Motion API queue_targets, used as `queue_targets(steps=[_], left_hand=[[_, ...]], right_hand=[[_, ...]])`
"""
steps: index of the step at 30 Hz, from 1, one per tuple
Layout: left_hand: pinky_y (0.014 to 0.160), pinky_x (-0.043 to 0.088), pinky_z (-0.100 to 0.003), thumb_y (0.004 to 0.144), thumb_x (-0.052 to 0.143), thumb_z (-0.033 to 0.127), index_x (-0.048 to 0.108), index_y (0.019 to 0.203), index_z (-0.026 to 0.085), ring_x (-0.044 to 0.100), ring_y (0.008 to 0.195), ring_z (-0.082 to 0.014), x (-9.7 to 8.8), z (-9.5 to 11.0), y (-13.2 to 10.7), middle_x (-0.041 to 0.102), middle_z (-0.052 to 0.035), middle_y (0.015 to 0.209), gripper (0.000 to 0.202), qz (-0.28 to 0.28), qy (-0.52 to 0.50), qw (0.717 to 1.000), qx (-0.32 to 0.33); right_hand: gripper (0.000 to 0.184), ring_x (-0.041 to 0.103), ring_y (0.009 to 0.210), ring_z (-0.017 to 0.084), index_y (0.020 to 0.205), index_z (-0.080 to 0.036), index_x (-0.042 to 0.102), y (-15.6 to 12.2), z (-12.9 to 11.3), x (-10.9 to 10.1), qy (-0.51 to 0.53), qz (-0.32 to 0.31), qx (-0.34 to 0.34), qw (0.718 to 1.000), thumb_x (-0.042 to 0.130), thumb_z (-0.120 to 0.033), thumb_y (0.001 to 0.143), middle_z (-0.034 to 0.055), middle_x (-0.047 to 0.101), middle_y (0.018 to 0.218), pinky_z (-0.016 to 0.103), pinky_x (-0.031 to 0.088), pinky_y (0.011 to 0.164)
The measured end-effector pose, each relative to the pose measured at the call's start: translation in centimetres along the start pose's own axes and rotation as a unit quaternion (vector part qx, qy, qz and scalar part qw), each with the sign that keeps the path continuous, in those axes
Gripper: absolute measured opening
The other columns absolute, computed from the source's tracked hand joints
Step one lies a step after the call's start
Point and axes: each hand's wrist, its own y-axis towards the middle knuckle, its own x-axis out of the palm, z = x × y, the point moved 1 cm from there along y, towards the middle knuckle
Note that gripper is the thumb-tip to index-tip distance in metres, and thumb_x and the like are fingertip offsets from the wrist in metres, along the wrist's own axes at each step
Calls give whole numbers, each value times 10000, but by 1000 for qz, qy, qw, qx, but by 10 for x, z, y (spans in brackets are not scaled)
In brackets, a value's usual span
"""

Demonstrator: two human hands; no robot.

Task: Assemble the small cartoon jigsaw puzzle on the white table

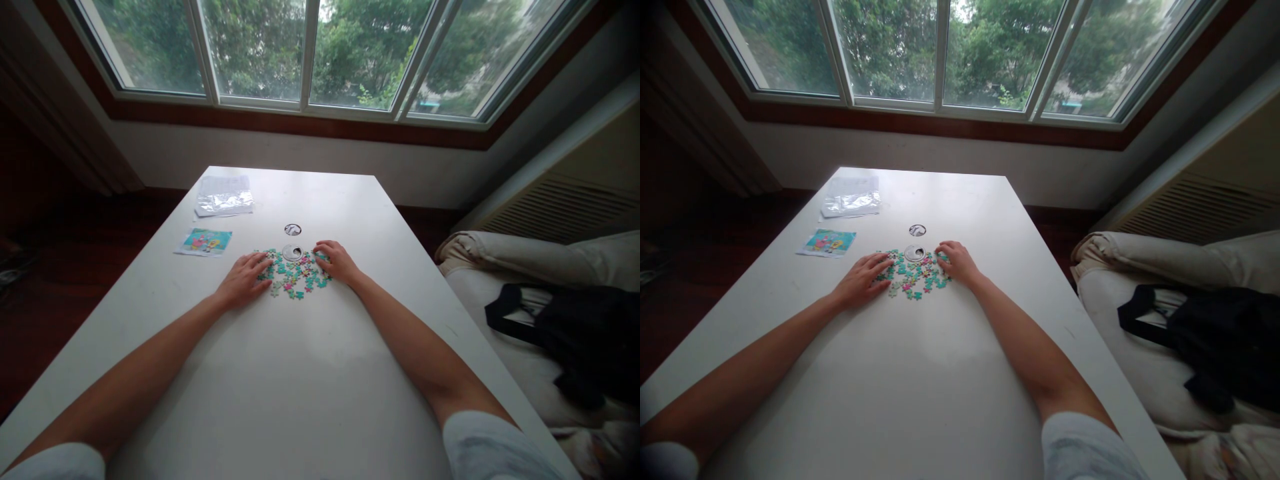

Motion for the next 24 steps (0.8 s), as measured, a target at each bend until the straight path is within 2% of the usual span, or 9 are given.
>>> queue_targets(steps=[5,9,14,17,20,24], left_hand=[[1245,263,-534,1014,487,504,461,1531,262,343,1493,-302,-1,-1,0,405,-111,1611,572,-35,-11,999,23],[1257,245,-522,1013,478,532,429,1555,263,299,1517,-300,-1,-2,0,377,-111,1629,607,-41,-18,999,31],[1259,200,-565,1000,468,593,376,1586,279,237,1546,-322,1,2,3,300,-111,1670,672,-68,-1,997,20],[1259,175,-583,1001,442,615,353,1596,298,222,1554,-326,4,3,10,268,-105,1685,680,-84,-1,996,14],[1258,171,-593,1007,439,602,374,1586,285,229,1553,-326,6,4,20,283,-116,1678,663,-72,-13,997,3],[1262,172,-596,997,498,560,466,1527,288,267,1537,-316,7,14,32,349,-104,1648,597,-32,-26,999,20]], right_hand=[[264,567,1255,274,1170,-252,703,0,1,-2,-16,15,20,1000,629,-272,916,97,652,1319,481,440,1103],[273,584,1229,276,1187,-238,701,0,2,-3,-20,36,35,999,638,-305,930,105,666,1290,476,451,1095],[343,563,1290,271,1260,-256,695,-3,-7,-3,13,10,-25,1000,639,-399,953,104,637,1364,476,449,1114],[292,564,1298,246,1226,-305,725,-4,-13,-4,41,-14,-71,997,636,-390,961,75,620,1398,458,449,1124],[214,566,1294,242,1123,-315,770,-4,-13,-4,46,-26,-93,994,640,-356,959,63,619,1397,455,454,1122],[204,576,1270,248,1097,-305,776,-1,-9,-3,26,-15,-63,998,628,-298,956,72,642,1354,468,465,1109]])
